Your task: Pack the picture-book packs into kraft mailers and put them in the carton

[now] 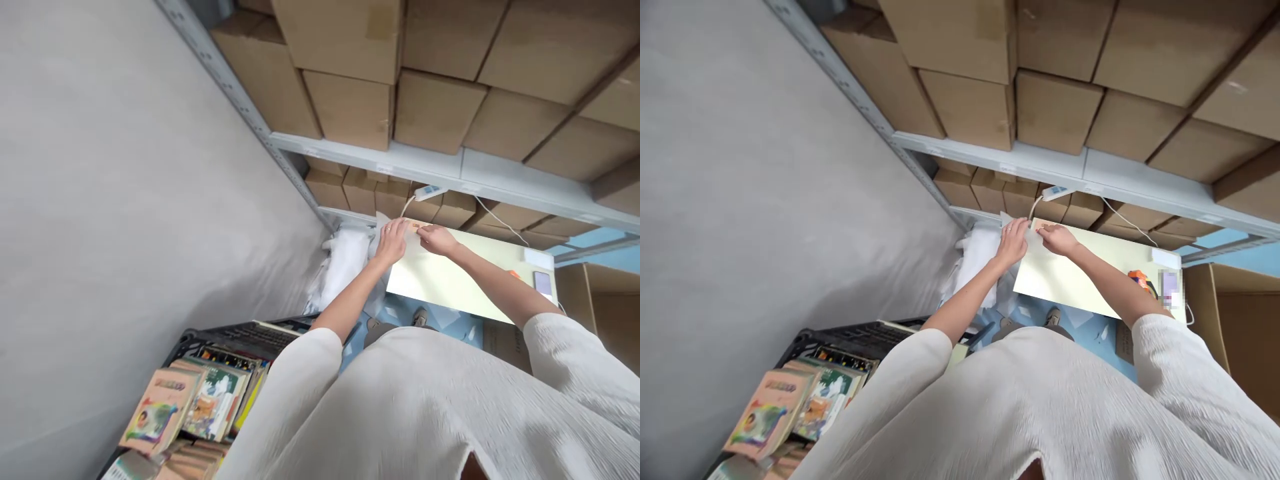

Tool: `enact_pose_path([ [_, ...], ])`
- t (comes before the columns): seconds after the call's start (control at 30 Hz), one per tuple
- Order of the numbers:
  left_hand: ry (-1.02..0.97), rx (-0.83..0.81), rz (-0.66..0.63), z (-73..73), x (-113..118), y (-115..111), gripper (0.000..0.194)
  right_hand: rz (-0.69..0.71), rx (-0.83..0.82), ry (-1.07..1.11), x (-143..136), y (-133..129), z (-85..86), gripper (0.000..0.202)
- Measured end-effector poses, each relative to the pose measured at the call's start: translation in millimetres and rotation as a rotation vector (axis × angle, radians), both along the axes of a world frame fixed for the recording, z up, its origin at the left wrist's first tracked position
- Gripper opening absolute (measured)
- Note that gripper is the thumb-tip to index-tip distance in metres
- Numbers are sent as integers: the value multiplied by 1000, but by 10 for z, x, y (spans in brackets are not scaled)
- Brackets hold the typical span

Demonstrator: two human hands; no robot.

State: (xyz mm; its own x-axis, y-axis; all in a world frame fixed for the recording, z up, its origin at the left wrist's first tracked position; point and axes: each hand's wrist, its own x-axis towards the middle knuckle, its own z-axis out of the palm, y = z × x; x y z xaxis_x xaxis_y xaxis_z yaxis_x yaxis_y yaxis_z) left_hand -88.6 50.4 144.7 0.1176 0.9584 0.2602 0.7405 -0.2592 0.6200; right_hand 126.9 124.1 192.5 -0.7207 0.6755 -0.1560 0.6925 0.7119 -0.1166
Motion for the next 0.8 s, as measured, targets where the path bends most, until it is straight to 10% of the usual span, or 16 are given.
enact_pose_path([
  [0.13,169,-29,-232,11,454,257,69,-23,11,-62,608,-133,-15,35],
  [0.4,229,-340,-267,-719,1196,-4,36,-167,-104,-136,1543,-648,-798,39],
  [0.8,492,-607,-363,-1226,1390,-412,31,-324,-406,-133,1793,-1074,-1594,46],
])
